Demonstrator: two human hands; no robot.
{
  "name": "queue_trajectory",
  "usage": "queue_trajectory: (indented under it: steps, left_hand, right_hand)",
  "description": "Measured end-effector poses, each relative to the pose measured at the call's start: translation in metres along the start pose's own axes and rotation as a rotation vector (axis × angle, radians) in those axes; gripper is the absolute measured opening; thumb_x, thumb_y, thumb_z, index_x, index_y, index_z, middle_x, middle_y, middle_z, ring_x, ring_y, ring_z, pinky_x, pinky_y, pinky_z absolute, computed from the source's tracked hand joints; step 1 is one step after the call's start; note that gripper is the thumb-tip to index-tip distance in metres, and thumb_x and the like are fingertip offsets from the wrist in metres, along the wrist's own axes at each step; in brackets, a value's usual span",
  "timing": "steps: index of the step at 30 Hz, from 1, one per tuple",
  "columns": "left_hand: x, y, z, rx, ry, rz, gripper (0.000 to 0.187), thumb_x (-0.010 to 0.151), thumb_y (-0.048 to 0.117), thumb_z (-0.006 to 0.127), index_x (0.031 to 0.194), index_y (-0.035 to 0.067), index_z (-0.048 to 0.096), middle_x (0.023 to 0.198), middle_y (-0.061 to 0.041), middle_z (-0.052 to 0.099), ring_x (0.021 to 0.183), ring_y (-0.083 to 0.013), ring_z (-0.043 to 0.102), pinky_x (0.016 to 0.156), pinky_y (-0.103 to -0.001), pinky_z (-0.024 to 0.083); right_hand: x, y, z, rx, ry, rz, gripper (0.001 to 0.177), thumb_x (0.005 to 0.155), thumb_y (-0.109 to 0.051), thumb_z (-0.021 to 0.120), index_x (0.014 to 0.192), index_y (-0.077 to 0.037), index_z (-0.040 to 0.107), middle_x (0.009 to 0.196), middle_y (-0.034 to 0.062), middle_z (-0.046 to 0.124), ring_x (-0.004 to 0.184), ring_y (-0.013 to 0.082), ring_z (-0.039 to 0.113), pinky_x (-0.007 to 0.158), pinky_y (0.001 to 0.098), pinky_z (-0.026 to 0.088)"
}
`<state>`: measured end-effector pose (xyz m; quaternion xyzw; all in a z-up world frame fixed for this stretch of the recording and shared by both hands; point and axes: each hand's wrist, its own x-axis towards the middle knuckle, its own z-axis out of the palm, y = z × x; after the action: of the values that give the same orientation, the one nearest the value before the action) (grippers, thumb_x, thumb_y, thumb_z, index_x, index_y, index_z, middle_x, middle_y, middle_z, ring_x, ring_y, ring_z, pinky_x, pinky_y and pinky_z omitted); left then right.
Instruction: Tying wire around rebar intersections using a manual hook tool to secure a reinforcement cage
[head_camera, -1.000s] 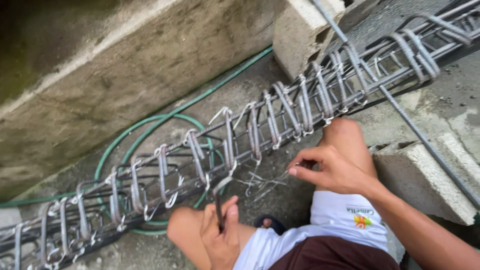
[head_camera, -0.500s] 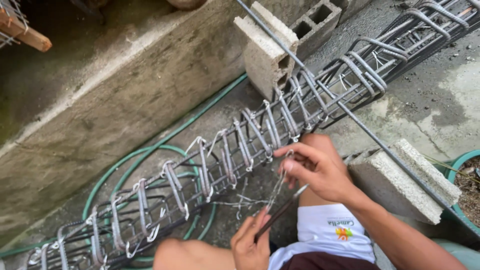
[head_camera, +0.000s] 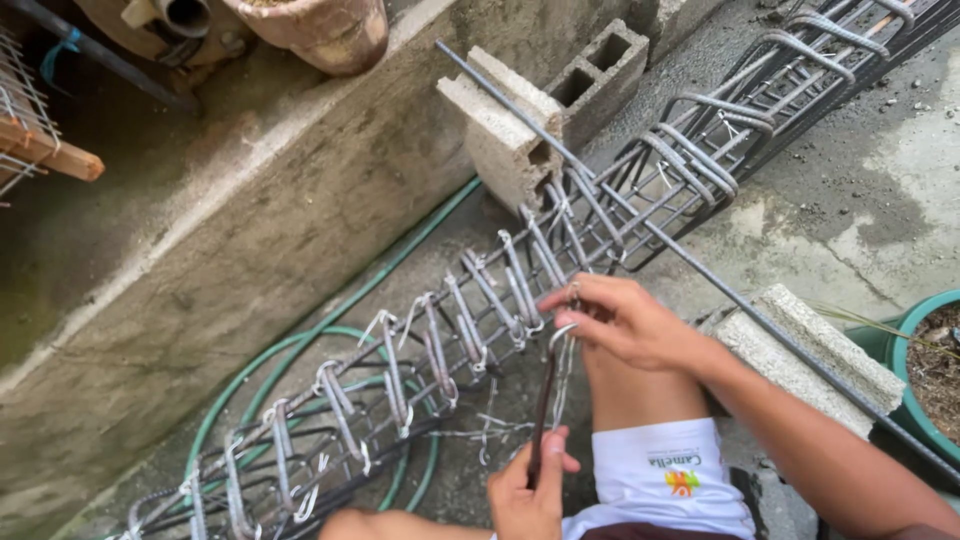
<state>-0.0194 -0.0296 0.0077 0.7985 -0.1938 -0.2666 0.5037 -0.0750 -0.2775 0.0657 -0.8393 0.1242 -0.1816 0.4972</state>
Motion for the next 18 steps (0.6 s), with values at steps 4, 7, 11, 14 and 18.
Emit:
queue_trajectory:
  steps: [4, 7, 11, 14, 18]
  left_hand:
    - [0.007, 0.007, -0.004, -0.054, 0.068, 0.007, 0.038, 0.086, 0.031, 0.071, 0.055, 0.012, 0.083, 0.077, 0.003, 0.092, 0.070, -0.0033, 0.083, 0.061, -0.021, 0.056]
    - [0.022, 0.024, -0.015, -0.005, 0.020, 0.025, 0.032, 0.089, 0.036, 0.067, 0.094, 0.015, 0.090, 0.052, 0.005, 0.077, 0.053, -0.0027, 0.066, 0.060, -0.022, 0.054]
    - [0.042, 0.065, -0.019, 0.069, -0.073, -0.101, 0.030, 0.091, 0.039, 0.066, 0.092, 0.020, 0.090, 0.051, 0.006, 0.072, 0.049, -0.0045, 0.057, 0.059, -0.025, 0.049]
    - [0.058, 0.091, -0.012, 0.143, -0.182, -0.050, 0.034, 0.094, 0.040, 0.063, 0.073, 0.019, 0.079, 0.051, 0.006, 0.070, 0.048, -0.0054, 0.055, 0.057, -0.028, 0.047]
    - [0.086, 0.106, 0.013, 0.275, -0.300, -0.037, 0.044, 0.095, 0.042, 0.056, 0.062, 0.018, 0.070, 0.056, 0.006, 0.072, 0.053, -0.0116, 0.063, 0.064, -0.033, 0.050]
  right_hand:
    - [0.039, 0.036, -0.043, -0.121, 0.101, -0.039, 0.044, 0.105, -0.041, 0.044, 0.122, -0.007, 0.066, 0.118, 0.0109, 0.072, 0.107, 0.0234, 0.069, 0.094, 0.0404, 0.055]
    - [0.069, 0.063, -0.069, -0.608, 0.137, 0.225, 0.052, 0.093, -0.031, 0.046, 0.140, -0.011, 0.055, 0.135, 0.0172, 0.057, 0.108, 0.0233, 0.051, 0.082, 0.0397, 0.046]
    - [0.084, 0.138, -0.072, -0.699, -0.088, 0.261, 0.096, 0.080, -0.046, 0.064, 0.159, -0.006, 0.029, 0.159, 0.0233, 0.036, 0.149, 0.0392, 0.028, 0.119, 0.0700, 0.005]
    - [0.079, 0.160, -0.070, -0.602, -0.084, 0.198, 0.098, 0.076, -0.046, 0.058, 0.160, -0.005, 0.029, 0.156, 0.0245, 0.038, 0.147, 0.0396, 0.031, 0.119, 0.0738, -0.004]
    - [0.078, 0.184, -0.071, -0.639, -0.055, 0.129, 0.091, 0.076, -0.048, 0.059, 0.153, -0.004, 0.043, 0.130, 0.0220, 0.053, 0.128, 0.0399, 0.047, 0.118, 0.0757, 0.001]
